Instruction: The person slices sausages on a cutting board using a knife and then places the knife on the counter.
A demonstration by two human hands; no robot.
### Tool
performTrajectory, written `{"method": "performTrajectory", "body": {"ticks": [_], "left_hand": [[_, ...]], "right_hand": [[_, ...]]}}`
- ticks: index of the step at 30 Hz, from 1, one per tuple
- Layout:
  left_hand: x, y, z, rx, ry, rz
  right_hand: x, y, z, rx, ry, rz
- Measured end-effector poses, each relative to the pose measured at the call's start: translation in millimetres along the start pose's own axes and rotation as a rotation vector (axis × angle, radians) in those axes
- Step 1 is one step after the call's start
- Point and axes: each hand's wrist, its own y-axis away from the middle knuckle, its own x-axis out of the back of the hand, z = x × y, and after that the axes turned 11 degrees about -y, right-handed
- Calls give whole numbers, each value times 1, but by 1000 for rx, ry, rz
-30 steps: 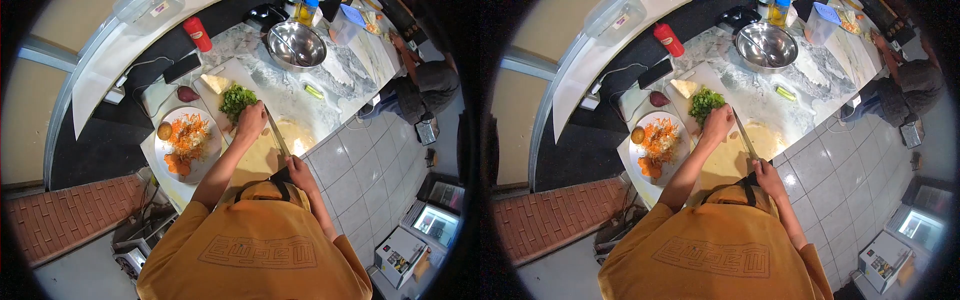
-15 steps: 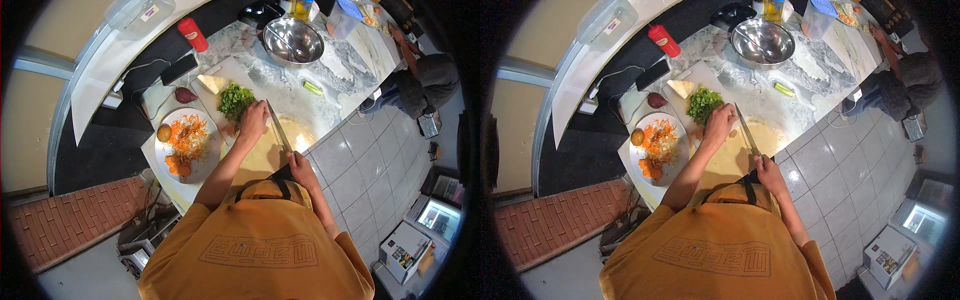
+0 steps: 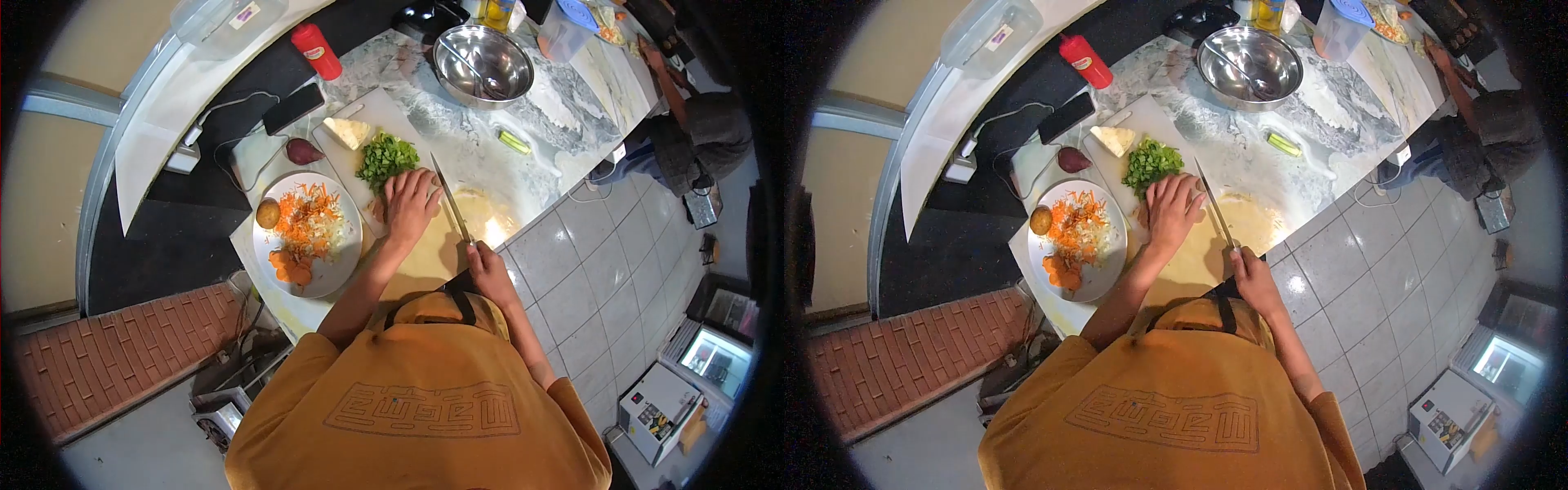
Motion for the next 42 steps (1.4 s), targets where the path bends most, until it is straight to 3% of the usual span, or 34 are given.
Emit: {"method": "performTrajectory", "body": {"ticks": [2, 8, 17, 42], "left_hand": [[2, 7, -1, -32, -24, 11], [-3, 23, -3, -110, -47, -27], [-4, 25, -7, -121, -50, -33], [-4, 23, -7, -98, -14, -29]], "right_hand": [[-2, -2, 6, 106, 7, 59], [-11, -6, 6, 121, 101, 195], [-11, -7, -6, 204, 233, 183], [-20, -14, -13, 76, 344, 145]]}}
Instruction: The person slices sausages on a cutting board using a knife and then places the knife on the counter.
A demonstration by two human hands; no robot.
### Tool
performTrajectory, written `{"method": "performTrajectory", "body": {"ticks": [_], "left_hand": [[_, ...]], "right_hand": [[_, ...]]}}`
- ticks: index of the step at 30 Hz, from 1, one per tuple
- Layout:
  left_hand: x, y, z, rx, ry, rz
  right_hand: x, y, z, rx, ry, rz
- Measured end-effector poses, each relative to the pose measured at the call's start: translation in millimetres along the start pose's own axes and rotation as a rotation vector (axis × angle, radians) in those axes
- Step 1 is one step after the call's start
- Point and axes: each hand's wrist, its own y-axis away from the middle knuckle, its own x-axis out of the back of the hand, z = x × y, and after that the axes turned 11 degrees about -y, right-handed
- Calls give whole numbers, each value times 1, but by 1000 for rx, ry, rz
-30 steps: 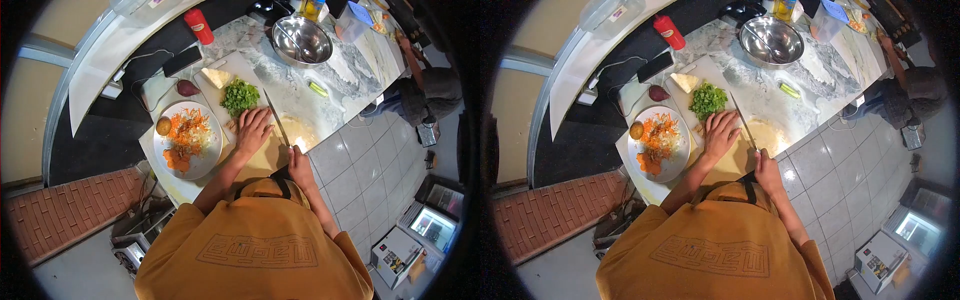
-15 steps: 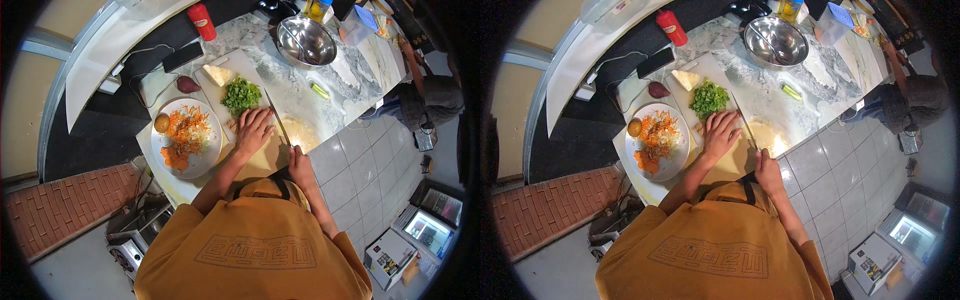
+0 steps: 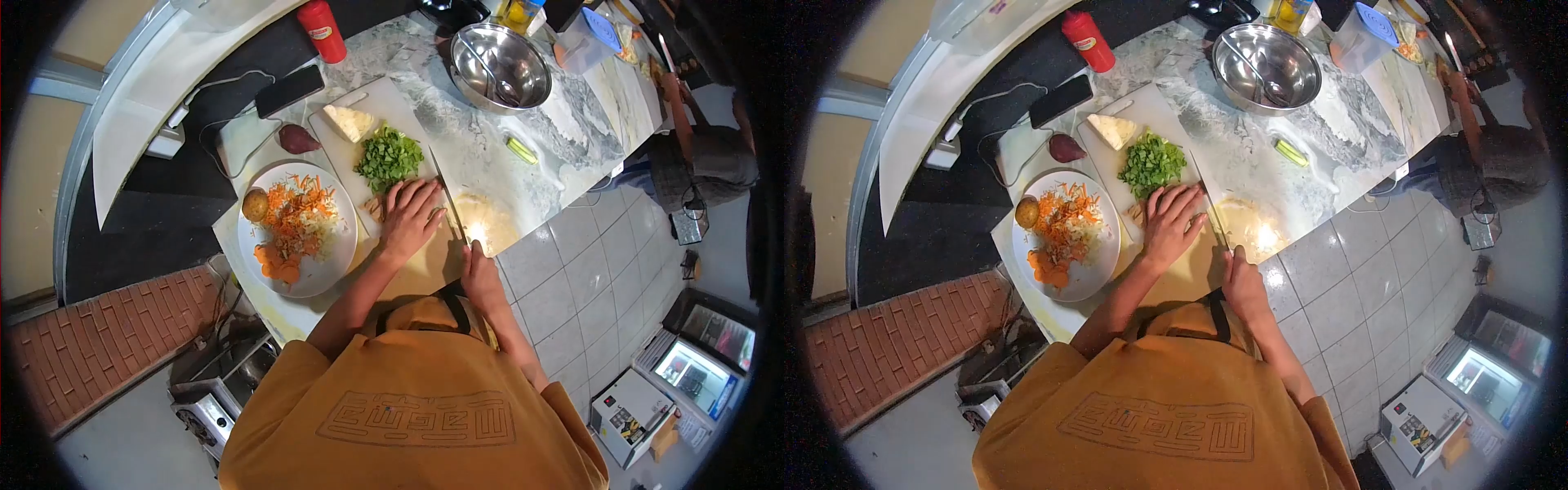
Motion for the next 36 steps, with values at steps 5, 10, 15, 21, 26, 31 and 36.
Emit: {"method": "performTrajectory", "body": {"ticks": [5, 10, 15, 21, 26, 31, 36], "left_hand": [[-4, 1, -3, 3, 12, -3], [-2, 0, -2, 20, 40, -13], [-1, 0, -2, 35, 50, -26], [-1, 1, -1, 36, 8, -9], [-2, 3, -2, 24, -19, 1], [-2, 2, 0, 25, -20, 9], [0, 1, 0, 16, -24, 14]], "right_hand": [[6, -4, -7, -41, -13, -43], [9, -11, -2, -45, -5, -93], [5, -16, 9, -5, -22, -100], [-8, -11, -1, -37, 118, 2], [-7, -8, -5, -59, 165, 52], [4, -10, 14, -9, -69, 18], [10, -8, 9, -18, -117, -13]]}}
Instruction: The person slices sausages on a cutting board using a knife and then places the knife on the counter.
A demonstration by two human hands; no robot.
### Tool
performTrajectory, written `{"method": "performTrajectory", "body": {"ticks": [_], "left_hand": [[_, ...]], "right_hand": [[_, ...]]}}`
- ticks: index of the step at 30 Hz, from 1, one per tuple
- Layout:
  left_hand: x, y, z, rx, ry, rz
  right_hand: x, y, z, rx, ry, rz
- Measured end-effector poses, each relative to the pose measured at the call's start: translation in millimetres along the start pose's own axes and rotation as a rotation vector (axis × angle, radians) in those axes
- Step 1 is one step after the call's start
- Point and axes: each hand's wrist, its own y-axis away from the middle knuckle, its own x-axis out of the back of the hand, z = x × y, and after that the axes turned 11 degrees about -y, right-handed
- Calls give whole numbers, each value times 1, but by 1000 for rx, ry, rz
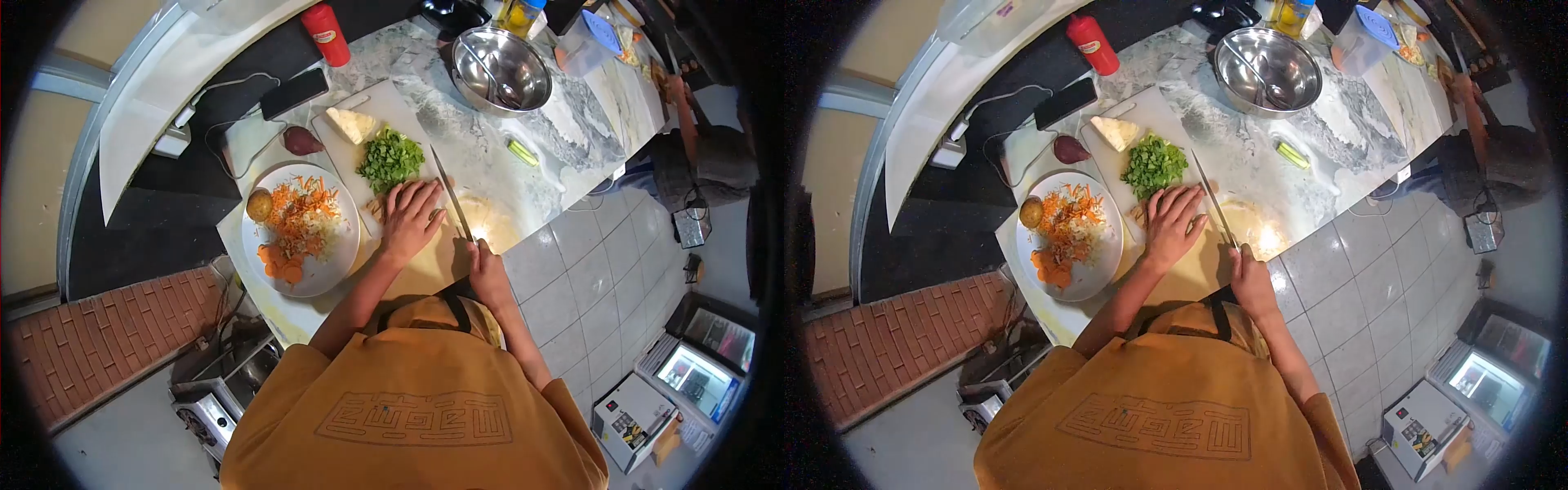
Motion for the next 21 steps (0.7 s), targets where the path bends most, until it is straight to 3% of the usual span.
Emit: {"method": "performTrajectory", "body": {"ticks": [21], "left_hand": [[-2, 2, -2, 3, 9, -2]], "right_hand": [[0, -3, -2, 61, 99, -27]]}}
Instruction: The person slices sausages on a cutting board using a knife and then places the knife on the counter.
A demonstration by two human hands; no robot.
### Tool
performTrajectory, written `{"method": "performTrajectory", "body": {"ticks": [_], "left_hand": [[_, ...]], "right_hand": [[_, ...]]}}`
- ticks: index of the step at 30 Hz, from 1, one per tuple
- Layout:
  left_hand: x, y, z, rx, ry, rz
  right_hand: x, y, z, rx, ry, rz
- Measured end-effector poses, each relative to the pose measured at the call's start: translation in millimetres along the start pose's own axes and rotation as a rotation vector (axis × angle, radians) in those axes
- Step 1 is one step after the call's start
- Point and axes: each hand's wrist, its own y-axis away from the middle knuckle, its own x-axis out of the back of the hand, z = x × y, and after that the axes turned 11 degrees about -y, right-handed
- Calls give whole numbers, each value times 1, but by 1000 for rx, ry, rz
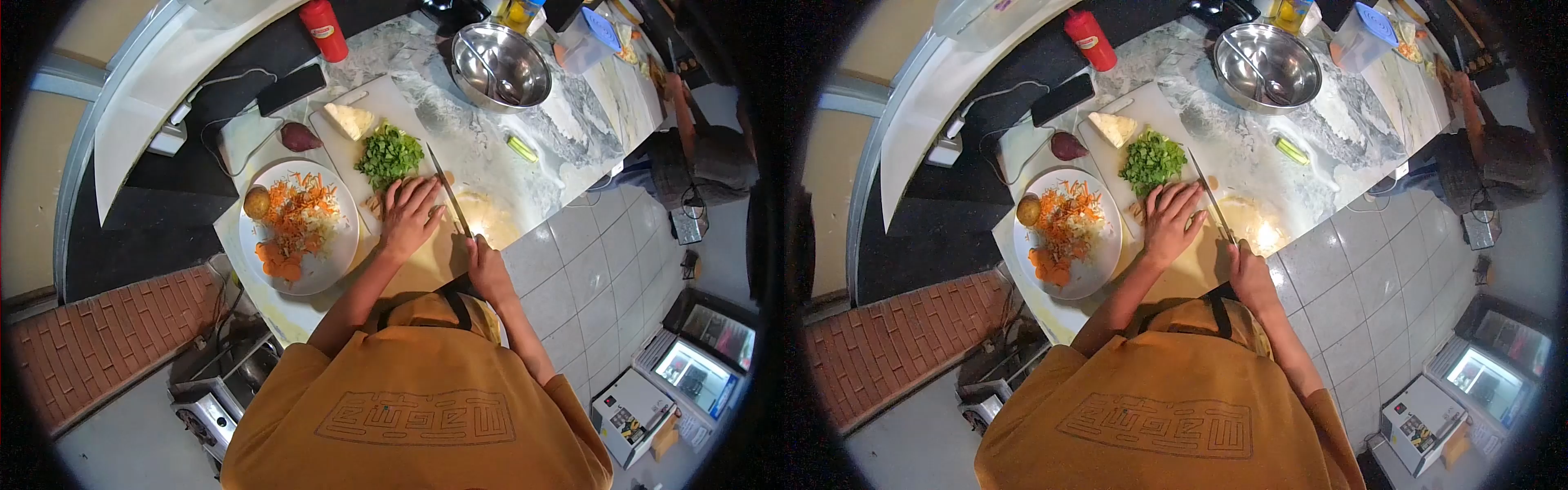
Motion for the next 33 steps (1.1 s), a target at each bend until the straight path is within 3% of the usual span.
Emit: {"method": "performTrajectory", "body": {"ticks": [9, 17, 24, 33], "left_hand": [[3, -4, 1, 19, 30, -10], [-2, 1, -1, 39, 37, -8], [1, -1, 2, 43, 14, -19], [-1, 0, 1, 35, 7, 14]], "right_hand": [[5, -8, 1, -32, -52, -77], [-19, -4, -7, -81, 263, 72], [-7, -4, -7, -64, 248, 90], [-6, -6, 16, 171, -391, 110]]}}
